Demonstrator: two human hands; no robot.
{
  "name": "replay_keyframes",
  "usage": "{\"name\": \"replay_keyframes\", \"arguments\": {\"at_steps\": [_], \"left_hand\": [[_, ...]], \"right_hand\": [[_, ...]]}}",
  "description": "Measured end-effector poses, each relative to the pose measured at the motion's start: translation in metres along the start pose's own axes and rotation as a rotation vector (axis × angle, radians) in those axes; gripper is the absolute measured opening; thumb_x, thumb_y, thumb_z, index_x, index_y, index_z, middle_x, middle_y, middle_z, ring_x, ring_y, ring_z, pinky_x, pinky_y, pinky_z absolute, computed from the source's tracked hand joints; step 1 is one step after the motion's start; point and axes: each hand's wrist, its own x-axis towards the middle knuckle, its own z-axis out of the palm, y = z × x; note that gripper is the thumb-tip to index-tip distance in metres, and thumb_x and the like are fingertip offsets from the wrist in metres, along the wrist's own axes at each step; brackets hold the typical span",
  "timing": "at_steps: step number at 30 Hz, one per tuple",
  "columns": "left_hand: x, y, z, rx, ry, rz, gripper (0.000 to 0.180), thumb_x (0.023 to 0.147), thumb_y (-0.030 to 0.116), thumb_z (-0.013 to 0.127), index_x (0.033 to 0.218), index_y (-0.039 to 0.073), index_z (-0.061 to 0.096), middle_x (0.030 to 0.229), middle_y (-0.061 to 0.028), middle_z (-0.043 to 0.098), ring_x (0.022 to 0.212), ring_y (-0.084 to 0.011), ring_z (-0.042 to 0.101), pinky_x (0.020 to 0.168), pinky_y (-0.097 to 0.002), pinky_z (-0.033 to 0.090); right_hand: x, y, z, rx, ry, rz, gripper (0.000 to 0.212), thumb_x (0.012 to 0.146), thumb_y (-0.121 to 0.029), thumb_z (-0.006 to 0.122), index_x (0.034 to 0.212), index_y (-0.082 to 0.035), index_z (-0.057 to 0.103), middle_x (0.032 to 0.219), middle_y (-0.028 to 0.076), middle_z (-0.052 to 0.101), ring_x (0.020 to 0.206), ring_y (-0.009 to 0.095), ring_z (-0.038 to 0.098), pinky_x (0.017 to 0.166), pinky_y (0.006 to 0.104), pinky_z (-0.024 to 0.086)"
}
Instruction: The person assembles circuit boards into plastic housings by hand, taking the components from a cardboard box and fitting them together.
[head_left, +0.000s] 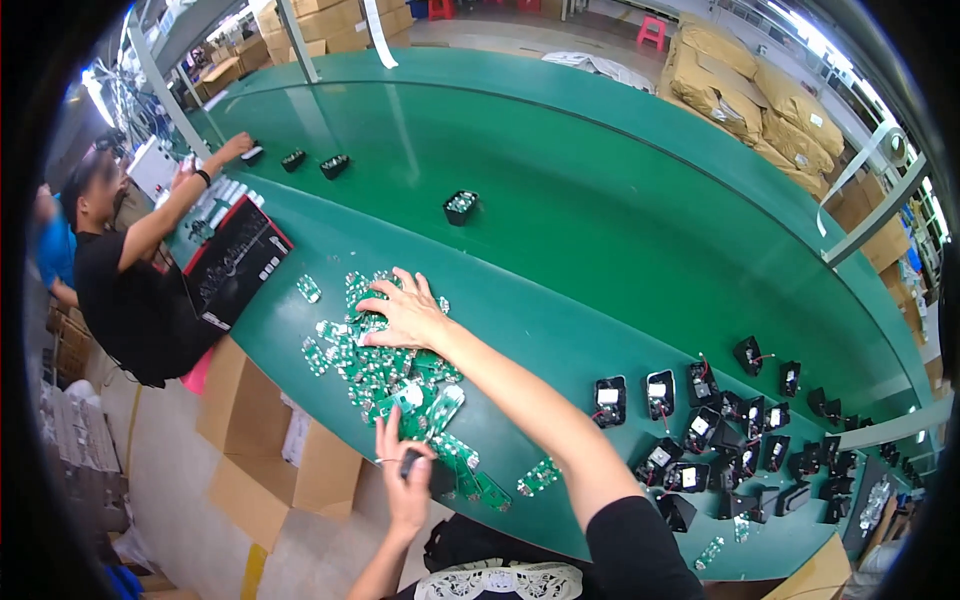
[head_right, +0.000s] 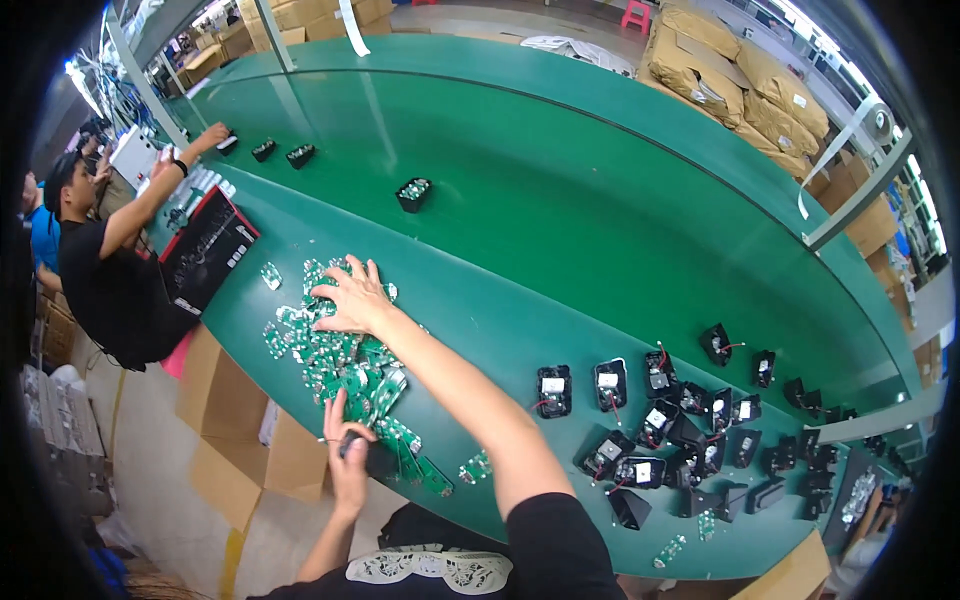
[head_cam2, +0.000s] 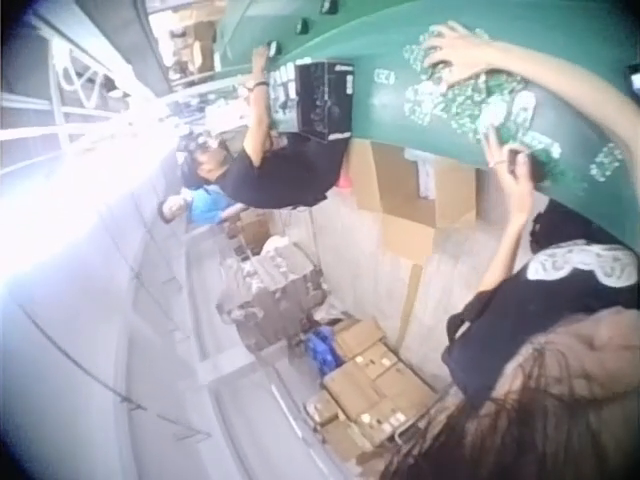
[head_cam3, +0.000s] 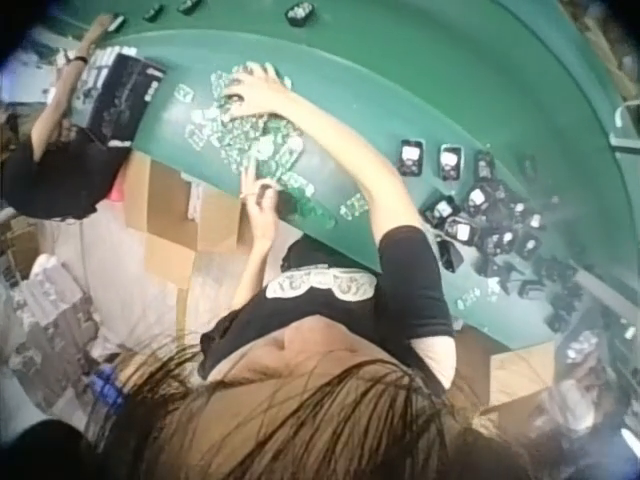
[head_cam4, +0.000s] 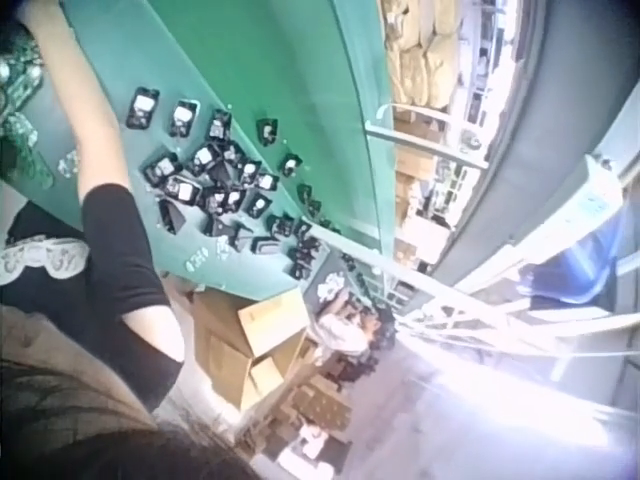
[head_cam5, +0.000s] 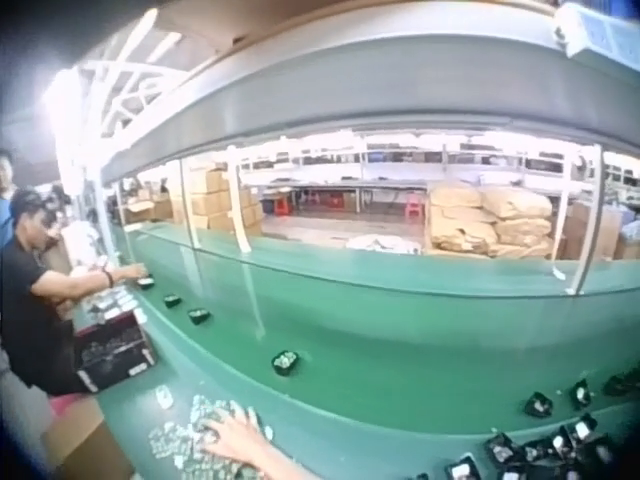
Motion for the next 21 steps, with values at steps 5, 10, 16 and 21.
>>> {"name": "replay_keyframes", "arguments": {"at_steps": [5, 10, 16, 21], "left_hand": [[-0.005, 0.025, 0.062, 0.024, -0.19, 0.104, 0.024, 0.081, 0.029, 0.053, 0.082, 0.005, 0.054, 0.142, -0.0189, 0.02, 0.128, -0.0417, 0.011, 0.104, -0.0508, 0.005], [-0.025, 0.037, 0.079, -0.151, -0.428, 0.202, 0.019, 0.078, 0.025, 0.055, 0.081, 0.007, 0.056, 0.136, -0.0196, 0.028, 0.122, -0.0392, 0.022, 0.102, -0.0489, 0.01], [0.059, -0.011, 0.015, -0.381, 0.171, 0.224, 0.04, 0.086, 0.021, 0.042, 0.123, 0.004, 0.043, 0.101, -0.0137, 0.054, 0.101, -0.0258, 0.042, 0.093, -0.0372, 0.026], [0.194, -0.091, -0.067, 0.145, 0.432, -0.078, 0.047, 0.089, 0.029, 0.043, 0.129, 0.005, 0.041, 0.132, -0.0167, 0.041, 0.129, -0.0277, 0.026, 0.105, -0.0373, 0.016]], "right_hand": [[-0.069, 0.014, -0.026, -0.022, 0.128, 0.001, 0.041, 0.072, -0.043, 0.062, 0.107, -0.022, 0.057, 0.122, 0.01, 0.046, 0.117, 0.042, 0.034, 0.096, 0.0538, 0.03], [-0.139, 0.013, -0.069, -0.156, 0.071, 0.09, 0.041, 0.074, -0.043, 0.062, 0.108, -0.022, 0.057, 0.125, 0.011, 0.043, 0.118, 0.041, 0.032, 0.095, 0.0533, 0.031], [-0.122, -0.009, -0.088, -0.354, 0.003, 0.147, 0.051, 0.075, -0.051, 0.059, 0.115, -0.02, 0.055, 0.131, 0.015, 0.037, 0.119, 0.041, 0.032, 0.094, 0.053, 0.031], [-0.016, -0.01, -0.023, 0.013, 0.065, 0.026, 0.051, 0.078, -0.05, 0.054, 0.118, -0.018, 0.053, 0.135, 0.016, 0.035, 0.124, 0.039, 0.03, 0.099, 0.054, 0.026]]}}
